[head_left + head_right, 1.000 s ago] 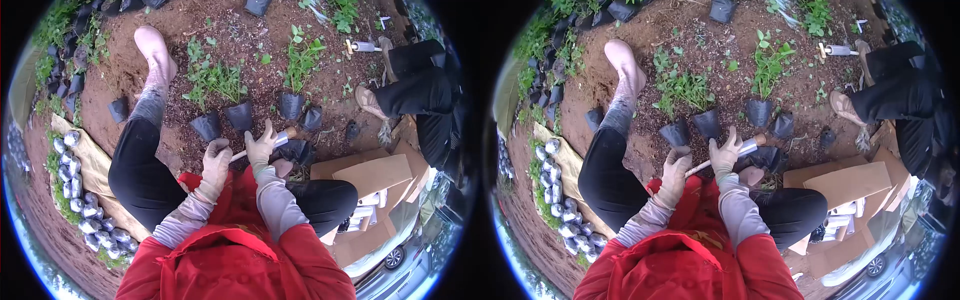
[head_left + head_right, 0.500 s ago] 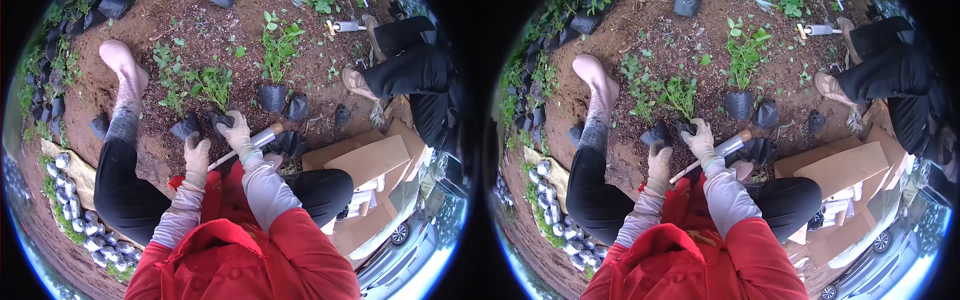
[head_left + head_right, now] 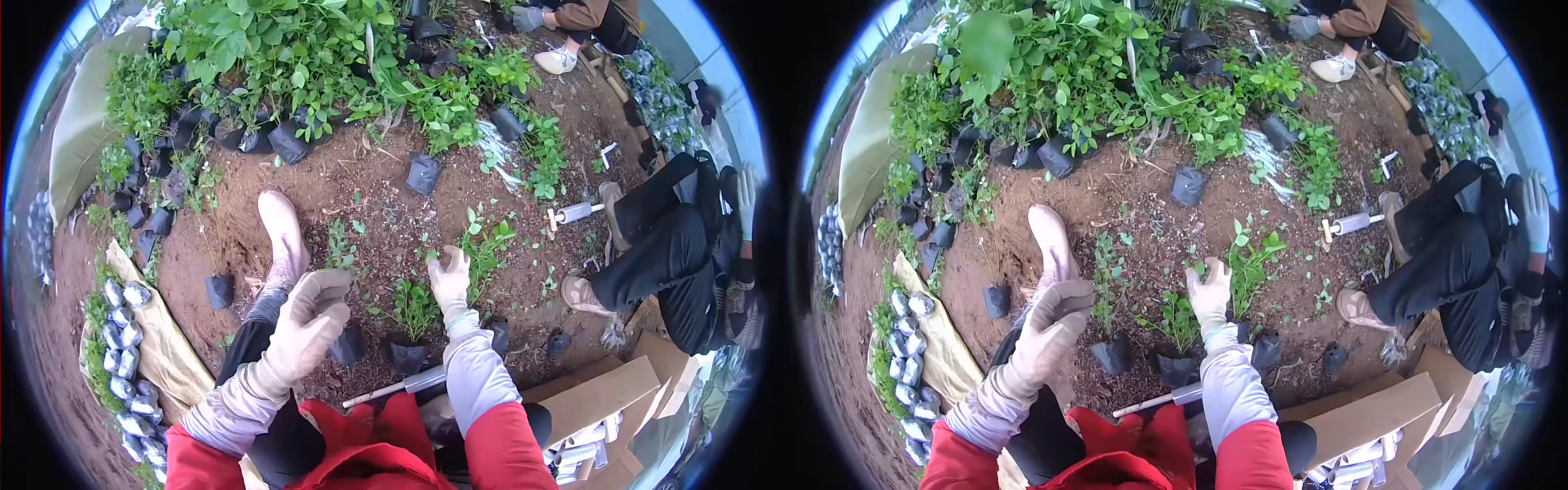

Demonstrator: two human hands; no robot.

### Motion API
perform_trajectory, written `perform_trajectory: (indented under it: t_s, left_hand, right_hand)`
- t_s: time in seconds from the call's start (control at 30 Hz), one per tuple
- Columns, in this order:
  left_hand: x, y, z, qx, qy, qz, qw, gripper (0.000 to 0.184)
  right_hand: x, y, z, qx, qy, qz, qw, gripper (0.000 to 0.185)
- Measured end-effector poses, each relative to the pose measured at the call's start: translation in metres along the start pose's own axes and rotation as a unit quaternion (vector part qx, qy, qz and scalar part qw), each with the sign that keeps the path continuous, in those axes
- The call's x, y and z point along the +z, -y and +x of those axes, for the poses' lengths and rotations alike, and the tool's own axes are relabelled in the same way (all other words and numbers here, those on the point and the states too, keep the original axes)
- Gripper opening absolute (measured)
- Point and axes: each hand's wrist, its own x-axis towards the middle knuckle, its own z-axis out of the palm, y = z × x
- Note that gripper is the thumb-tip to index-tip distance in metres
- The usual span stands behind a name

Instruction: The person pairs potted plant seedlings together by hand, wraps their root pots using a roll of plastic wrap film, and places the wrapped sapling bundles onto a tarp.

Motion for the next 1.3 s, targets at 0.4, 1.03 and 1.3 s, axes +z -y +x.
perform_trajectory:
  t_s: [0.4,1.03,1.3]
  left_hand:
    - [-0.015,0.001,0.031,0.068,0.156,0.384,0.908,0.050]
    - [0.052,0.298,0.032,-0.256,0.076,0.244,0.932,0.075]
    - [0.120,0.354,0.003,-0.349,-0.036,0.128,0.928,0.099]
  right_hand:
    - [0.114,0.043,0.171,0.045,-0.011,-0.125,0.991,0.071]
    - [-0.055,-0.104,-0.180,0.218,0.069,-0.110,0.967,0.064]
    - [-0.020,-0.197,-0.201,0.277,0.125,0.043,0.952,0.077]
